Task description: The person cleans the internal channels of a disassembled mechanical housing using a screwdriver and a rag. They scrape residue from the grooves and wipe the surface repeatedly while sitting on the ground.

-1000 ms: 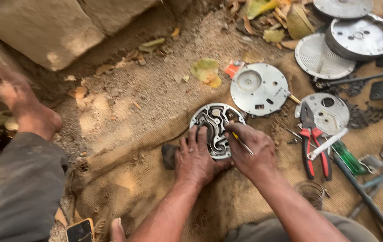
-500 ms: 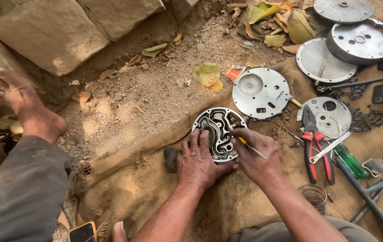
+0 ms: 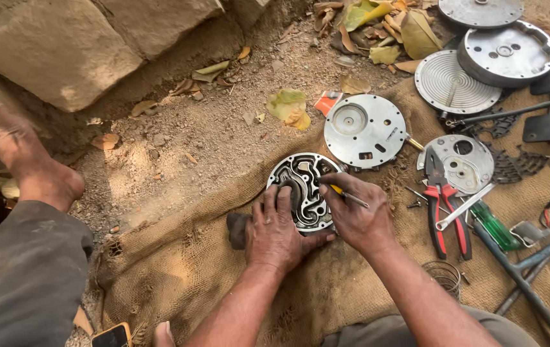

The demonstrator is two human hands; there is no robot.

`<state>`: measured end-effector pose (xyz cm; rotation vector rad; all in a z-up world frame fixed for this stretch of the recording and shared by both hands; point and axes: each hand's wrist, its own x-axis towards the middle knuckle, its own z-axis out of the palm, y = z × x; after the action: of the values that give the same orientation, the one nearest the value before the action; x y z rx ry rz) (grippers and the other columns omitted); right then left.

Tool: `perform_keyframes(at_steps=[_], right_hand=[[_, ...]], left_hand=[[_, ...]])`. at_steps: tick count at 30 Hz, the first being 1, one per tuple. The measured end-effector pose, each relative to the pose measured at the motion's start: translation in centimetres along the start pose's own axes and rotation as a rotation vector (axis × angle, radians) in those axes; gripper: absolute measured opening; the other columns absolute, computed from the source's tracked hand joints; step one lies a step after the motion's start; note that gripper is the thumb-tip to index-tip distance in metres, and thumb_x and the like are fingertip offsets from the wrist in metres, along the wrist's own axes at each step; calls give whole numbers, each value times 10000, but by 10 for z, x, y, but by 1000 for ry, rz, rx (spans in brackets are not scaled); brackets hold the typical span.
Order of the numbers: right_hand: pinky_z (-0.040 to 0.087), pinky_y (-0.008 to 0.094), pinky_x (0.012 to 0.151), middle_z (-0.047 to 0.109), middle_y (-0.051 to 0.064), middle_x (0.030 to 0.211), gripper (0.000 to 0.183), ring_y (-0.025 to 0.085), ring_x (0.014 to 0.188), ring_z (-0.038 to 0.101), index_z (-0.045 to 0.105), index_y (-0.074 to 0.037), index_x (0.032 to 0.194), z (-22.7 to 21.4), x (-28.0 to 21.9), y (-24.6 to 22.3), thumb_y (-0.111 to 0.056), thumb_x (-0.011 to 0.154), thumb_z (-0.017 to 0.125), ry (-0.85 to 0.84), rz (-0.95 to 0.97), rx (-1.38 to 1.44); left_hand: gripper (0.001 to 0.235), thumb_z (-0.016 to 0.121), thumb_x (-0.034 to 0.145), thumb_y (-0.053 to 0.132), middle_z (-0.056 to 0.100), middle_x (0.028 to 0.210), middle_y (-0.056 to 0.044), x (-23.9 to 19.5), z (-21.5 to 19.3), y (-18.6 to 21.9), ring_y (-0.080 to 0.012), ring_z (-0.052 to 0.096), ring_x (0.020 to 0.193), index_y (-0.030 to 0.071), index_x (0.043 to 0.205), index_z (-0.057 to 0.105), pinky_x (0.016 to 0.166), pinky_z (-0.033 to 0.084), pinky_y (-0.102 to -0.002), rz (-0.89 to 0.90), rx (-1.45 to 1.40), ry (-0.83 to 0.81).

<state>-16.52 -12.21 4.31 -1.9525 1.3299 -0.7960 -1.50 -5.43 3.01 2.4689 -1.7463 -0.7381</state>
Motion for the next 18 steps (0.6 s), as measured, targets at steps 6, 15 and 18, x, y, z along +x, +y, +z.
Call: perform_keyframes(at_steps=[6,15,18], right_hand=[[624,331,722,793,82,947,201,197,780,775,757,-129,1080,-1,12,0,-272,962,680,-55,99,63],[596,300,707,796,94,880,165,150,773,763,769,-68,1042,-16,21,-2,-137,892,777,161,-51,198],[621,260,766,805,62,964,206,121,846,762,754,-73,1105,-15,31,1,-67,904,714,157,1,425]], left_hand=[[1413,804,556,843,149,1641,-127,4,-3,2,-378,151,1473,141,1586,139,1163,247,-595,-5,-8,-31],[1350,814,564,804,180,1630,-111,-4,-9,12,-386,229,1465,131,1549,180,1146,295,-602,-51,-43,-11],[1314,816,619,799,160,1610,-153,-14,-10,15,-431,192,1469,110,1540,181,1131,264,-648,-93,-31,-48]])
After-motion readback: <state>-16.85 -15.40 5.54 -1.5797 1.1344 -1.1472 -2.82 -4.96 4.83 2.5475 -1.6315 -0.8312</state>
